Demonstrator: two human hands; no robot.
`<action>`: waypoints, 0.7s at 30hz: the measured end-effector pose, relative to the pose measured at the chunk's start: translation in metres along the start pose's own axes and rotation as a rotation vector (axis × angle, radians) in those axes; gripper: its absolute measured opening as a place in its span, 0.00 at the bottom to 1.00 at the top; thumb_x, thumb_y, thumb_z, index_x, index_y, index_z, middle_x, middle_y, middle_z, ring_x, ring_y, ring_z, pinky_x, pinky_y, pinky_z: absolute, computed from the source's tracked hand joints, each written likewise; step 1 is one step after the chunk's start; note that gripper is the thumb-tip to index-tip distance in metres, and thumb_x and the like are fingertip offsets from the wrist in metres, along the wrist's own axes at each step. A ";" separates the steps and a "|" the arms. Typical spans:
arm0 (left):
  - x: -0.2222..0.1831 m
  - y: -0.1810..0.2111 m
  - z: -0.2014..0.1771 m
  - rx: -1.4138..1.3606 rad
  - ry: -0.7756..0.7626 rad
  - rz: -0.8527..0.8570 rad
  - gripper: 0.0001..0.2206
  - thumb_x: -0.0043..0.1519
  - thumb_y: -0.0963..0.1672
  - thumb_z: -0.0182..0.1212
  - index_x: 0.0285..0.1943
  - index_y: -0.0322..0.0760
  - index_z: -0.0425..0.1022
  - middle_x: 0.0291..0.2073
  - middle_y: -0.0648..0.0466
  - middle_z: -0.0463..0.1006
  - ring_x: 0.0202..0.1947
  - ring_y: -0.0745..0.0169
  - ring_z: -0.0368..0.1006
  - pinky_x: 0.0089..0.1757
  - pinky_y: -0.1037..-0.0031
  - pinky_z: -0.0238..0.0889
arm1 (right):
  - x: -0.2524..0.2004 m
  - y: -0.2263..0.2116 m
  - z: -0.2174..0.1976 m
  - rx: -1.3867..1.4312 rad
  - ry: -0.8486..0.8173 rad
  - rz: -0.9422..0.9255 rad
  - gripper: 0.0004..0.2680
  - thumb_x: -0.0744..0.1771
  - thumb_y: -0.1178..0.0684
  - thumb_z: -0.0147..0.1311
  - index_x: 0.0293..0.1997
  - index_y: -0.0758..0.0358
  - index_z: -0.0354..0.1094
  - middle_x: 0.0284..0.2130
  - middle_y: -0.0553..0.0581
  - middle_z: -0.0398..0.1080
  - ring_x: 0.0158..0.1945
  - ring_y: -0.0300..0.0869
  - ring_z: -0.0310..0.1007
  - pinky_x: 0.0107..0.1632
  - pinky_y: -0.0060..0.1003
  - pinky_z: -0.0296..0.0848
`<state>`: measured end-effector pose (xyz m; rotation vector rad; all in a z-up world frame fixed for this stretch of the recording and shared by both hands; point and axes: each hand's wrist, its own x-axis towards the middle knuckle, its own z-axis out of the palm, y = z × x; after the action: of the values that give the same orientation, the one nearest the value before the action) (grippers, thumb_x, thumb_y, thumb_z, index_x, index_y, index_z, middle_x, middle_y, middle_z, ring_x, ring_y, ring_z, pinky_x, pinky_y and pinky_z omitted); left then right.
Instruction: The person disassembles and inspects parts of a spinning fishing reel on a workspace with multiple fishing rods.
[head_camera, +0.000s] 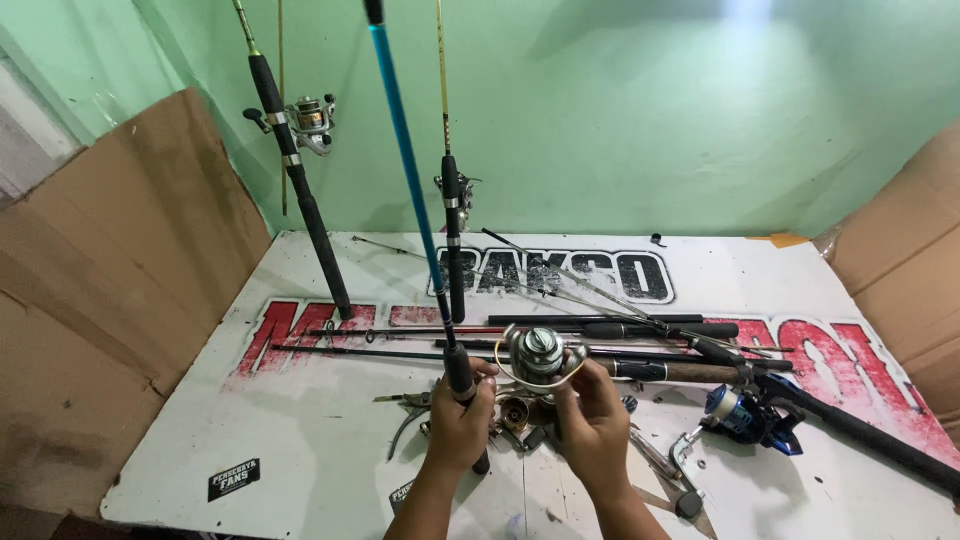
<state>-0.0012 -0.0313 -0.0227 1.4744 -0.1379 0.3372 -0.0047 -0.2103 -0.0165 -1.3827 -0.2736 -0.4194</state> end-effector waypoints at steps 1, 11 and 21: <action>0.001 0.002 0.000 0.001 0.001 0.003 0.05 0.66 0.40 0.55 0.48 0.35 0.72 0.25 0.59 0.71 0.20 0.77 0.64 0.24 0.80 0.61 | 0.002 -0.001 0.000 0.001 -0.001 -0.003 0.14 0.69 0.57 0.55 0.61 0.71 0.66 0.51 0.62 0.73 0.55 0.41 0.77 0.59 0.38 0.75; 0.012 -0.007 -0.001 -0.012 0.061 -0.123 0.05 0.65 0.41 0.55 0.47 0.37 0.72 0.21 0.58 0.68 0.18 0.75 0.63 0.22 0.79 0.59 | -0.030 0.011 -0.005 -0.480 -0.079 -0.545 0.04 0.66 0.57 0.62 0.39 0.56 0.68 0.48 0.57 0.69 0.49 0.40 0.72 0.50 0.31 0.72; 0.006 0.002 -0.003 -0.053 0.052 -0.022 0.05 0.65 0.40 0.54 0.47 0.35 0.72 0.26 0.59 0.70 0.20 0.76 0.64 0.23 0.80 0.61 | 0.011 -0.021 0.006 -0.196 -0.026 -0.145 0.25 0.65 0.55 0.61 0.69 0.66 0.54 0.60 0.61 0.59 0.59 0.47 0.66 0.56 0.38 0.72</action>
<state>0.0034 -0.0269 -0.0192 1.4126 -0.0886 0.3511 -0.0041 -0.2089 0.0075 -1.5664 -0.3629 -0.5608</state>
